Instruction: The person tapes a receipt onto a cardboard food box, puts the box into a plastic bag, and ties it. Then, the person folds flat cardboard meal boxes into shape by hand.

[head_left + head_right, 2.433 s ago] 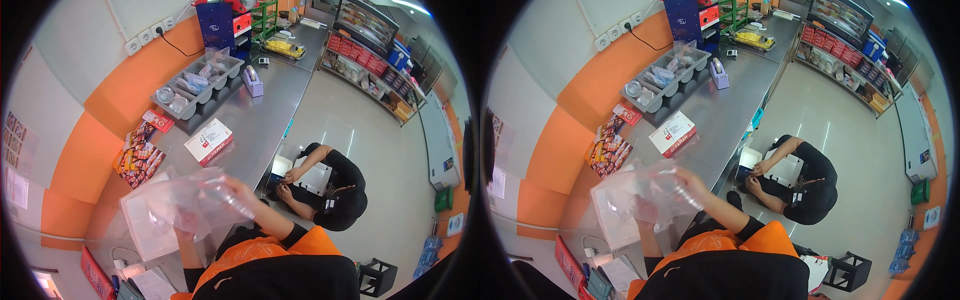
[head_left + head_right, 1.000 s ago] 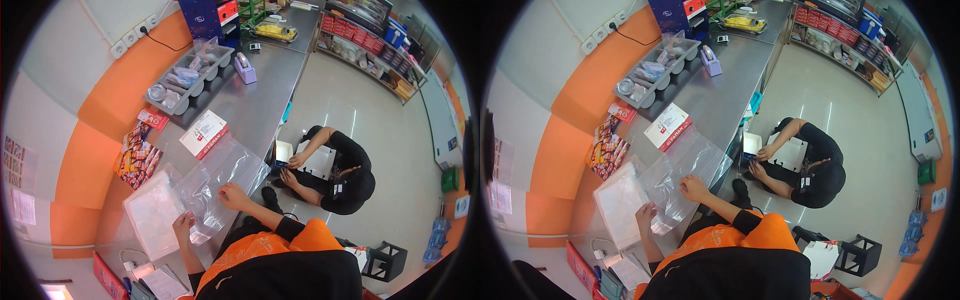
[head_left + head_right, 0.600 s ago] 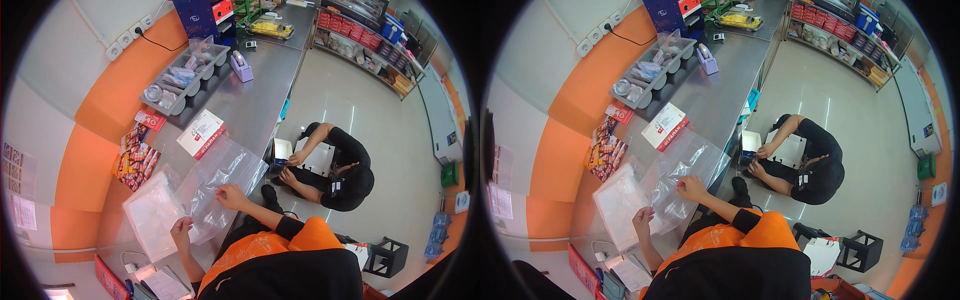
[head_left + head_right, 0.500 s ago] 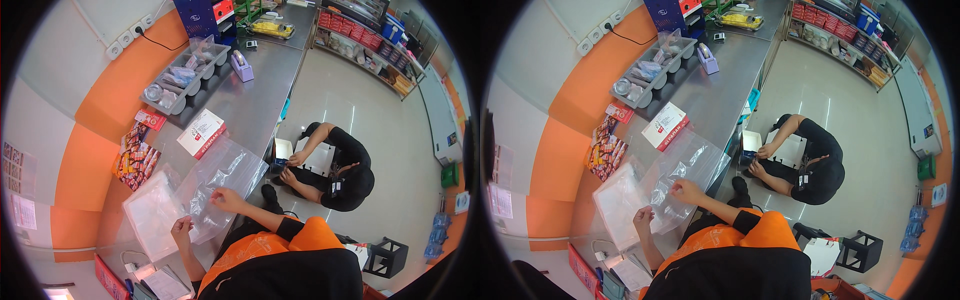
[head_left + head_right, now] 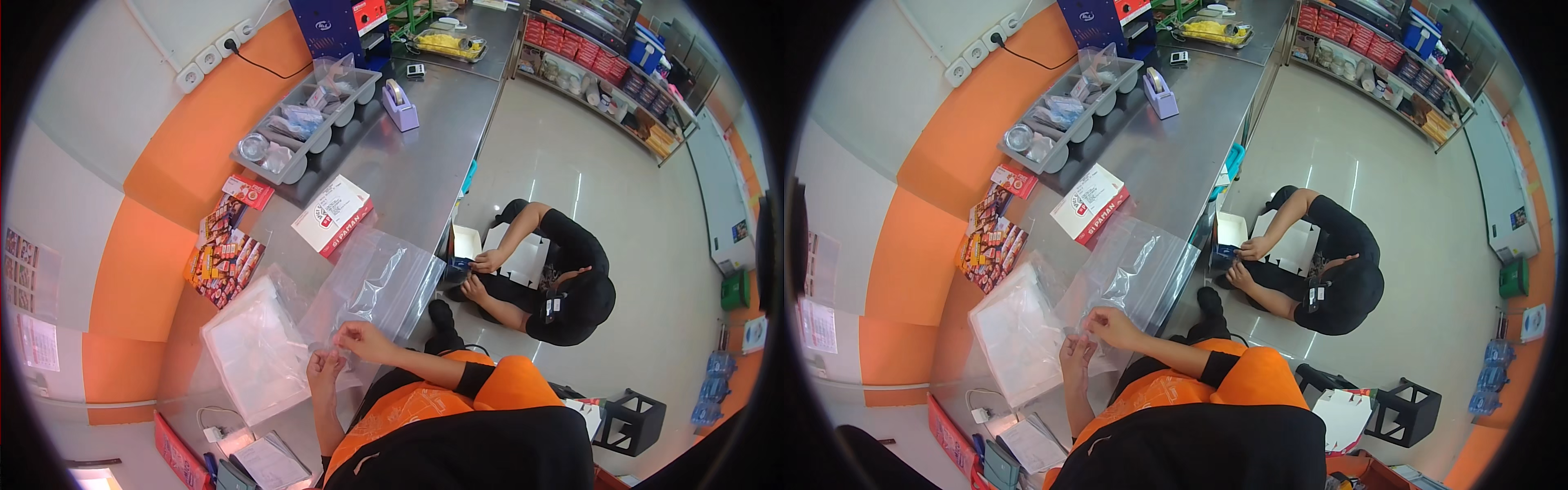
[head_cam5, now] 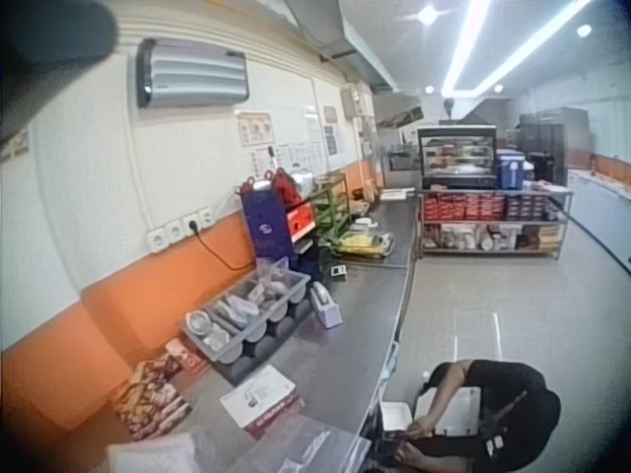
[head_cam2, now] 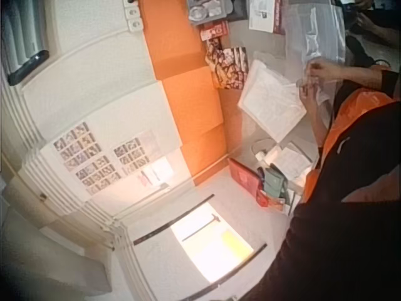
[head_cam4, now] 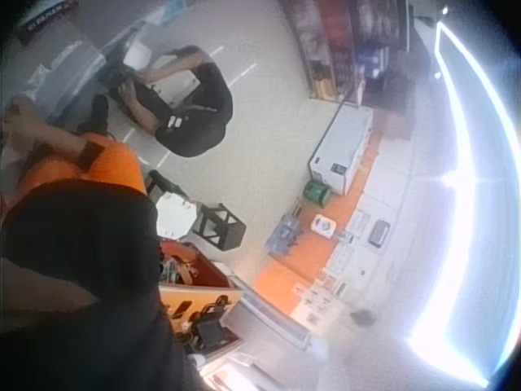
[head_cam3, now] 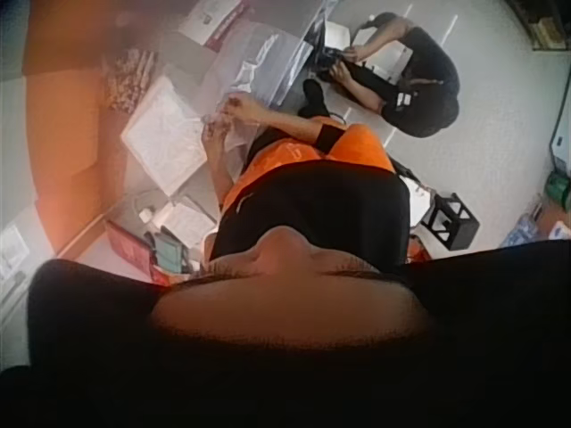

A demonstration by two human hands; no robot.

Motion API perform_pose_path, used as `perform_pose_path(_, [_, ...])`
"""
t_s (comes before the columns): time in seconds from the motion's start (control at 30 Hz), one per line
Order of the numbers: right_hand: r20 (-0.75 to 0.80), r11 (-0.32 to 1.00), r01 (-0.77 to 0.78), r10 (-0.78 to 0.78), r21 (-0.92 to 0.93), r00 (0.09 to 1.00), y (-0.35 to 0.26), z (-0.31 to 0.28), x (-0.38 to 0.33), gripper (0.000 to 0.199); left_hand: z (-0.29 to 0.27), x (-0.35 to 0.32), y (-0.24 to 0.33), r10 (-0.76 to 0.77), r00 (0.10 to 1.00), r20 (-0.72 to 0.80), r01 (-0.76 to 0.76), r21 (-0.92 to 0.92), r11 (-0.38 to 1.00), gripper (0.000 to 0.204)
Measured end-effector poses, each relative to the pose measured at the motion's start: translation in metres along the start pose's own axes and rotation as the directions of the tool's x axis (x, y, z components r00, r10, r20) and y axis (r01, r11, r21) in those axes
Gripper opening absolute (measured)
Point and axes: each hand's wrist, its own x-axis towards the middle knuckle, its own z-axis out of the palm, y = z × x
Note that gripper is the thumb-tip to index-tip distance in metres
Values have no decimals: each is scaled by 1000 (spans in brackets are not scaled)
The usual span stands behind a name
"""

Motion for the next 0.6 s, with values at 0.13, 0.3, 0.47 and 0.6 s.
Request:
perform_pose_path(0.13, [-3,911,-252,267,325,964,-21,4,-4,6,-24,8,-13,-98,995,11,97,104,990,14])
perform_pose_path(0.3, [28,975,-216,215,45,976,-26,-1,-15,15,-19,10,11,-58,998,-15,53,-229,972,14])
perform_pose_path(0.47, [271,911,138,-30,-389,962,-41,-21,-21,14,-37,10,28,-44,999,-14,39,-243,969,13])
perform_pose_path(0.6, [12,989,3,-1,-150,1000,-43,-42,-12,14,-20,0,32,32,990,-135,-44,-82,996,13])
